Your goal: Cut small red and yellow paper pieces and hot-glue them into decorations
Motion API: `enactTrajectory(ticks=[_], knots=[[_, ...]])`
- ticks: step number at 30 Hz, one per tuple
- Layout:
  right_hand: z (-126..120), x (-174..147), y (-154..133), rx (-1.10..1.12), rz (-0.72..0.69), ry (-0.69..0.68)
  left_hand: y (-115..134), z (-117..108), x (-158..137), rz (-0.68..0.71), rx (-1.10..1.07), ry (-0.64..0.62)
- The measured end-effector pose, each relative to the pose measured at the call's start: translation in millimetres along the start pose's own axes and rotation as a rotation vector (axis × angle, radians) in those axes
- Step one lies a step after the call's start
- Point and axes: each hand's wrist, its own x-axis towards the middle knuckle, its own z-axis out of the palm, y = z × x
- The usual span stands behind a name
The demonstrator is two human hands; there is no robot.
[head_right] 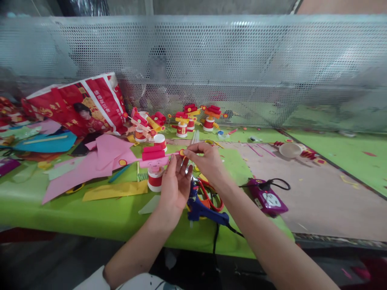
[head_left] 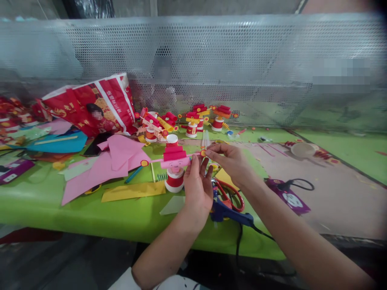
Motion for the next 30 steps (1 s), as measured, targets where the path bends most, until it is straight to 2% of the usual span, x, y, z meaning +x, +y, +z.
enactTrajectory(ticks=[15,30], knots=[[0.8,-0.3,1.1,-0.083,-0.095,0.034,-0.2,1.2,0.2,0.006,0.005,-0.028],[0.0,1.8,5.5,-0.113,-0.129,0.034,-0.8,0.8,2.9,0.012,-0.027,-0.022]])
